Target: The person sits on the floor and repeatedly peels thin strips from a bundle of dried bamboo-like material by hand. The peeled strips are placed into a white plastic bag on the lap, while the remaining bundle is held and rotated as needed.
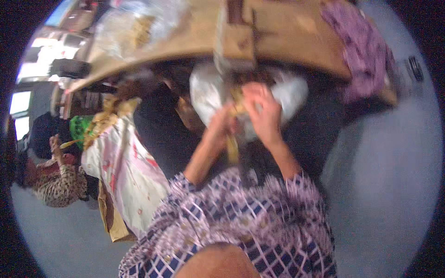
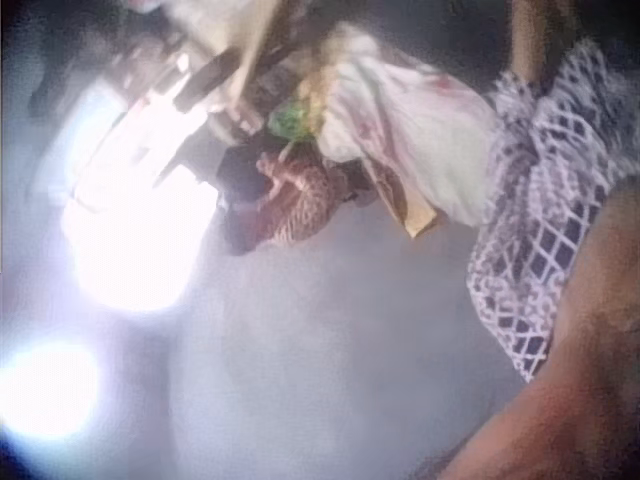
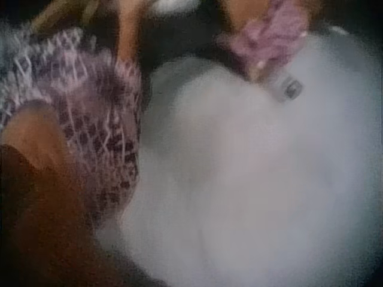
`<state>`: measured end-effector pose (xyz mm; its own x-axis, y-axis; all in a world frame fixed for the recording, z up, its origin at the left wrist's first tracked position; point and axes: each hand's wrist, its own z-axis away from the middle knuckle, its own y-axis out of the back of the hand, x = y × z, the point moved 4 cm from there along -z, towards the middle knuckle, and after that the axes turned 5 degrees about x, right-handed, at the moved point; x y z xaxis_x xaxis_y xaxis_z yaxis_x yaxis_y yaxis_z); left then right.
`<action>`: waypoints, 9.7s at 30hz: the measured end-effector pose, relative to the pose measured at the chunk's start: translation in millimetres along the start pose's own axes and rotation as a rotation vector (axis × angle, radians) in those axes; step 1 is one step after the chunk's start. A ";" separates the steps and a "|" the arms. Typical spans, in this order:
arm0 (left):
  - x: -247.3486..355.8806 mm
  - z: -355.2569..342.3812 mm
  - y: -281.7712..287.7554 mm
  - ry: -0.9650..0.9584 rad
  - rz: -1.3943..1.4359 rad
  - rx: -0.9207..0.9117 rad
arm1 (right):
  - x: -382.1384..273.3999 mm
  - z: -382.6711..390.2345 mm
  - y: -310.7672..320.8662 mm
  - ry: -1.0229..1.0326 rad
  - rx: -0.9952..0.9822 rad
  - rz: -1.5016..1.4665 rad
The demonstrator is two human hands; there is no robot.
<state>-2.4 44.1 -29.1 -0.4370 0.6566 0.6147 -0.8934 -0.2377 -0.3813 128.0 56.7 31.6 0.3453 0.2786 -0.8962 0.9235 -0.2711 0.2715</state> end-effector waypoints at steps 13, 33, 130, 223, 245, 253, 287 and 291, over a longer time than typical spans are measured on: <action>8.1 8.9 7.6 -0.008 -0.098 -0.324 | 23.2 1.0 14.0 -0.473 -0.056 -0.227; -2.3 23.0 13.2 0.176 0.228 -0.321 | 13.8 19.2 -7.8 -0.879 -0.173 -0.825; -16.5 9.3 19.4 0.162 0.271 -0.358 | -16.4 11.5 -24.4 -0.077 -0.449 0.164; -5.3 36.2 27.1 0.173 0.223 -0.261 | 20.4 45.8 -30.7 -0.956 -0.163 -0.905; 46.6 18.0 16.9 -0.086 -0.214 -0.186 | 7.2 -7.0 -16.1 -0.898 -0.217 -0.606; 213.4 -9.0 -65.6 -0.947 -0.694 -0.226 | -29.4 -148.7 -15.6 -0.259 -0.091 -0.596; 181.1 -87.1 145.7 -0.526 -1.305 -0.085 | 95.6 -15.1 -25.9 -0.882 -0.364 -0.044; 175.3 -149.0 168.2 -0.566 -1.892 -0.078 | 97.4 -6.2 -32.2 -0.931 -0.383 -0.021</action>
<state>-213.8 225.9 -88.3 0.9104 -0.2784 0.3062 -0.1769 0.4071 0.8961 132.9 98.3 -62.2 0.2114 -0.5952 -0.7752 0.9759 0.0855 0.2006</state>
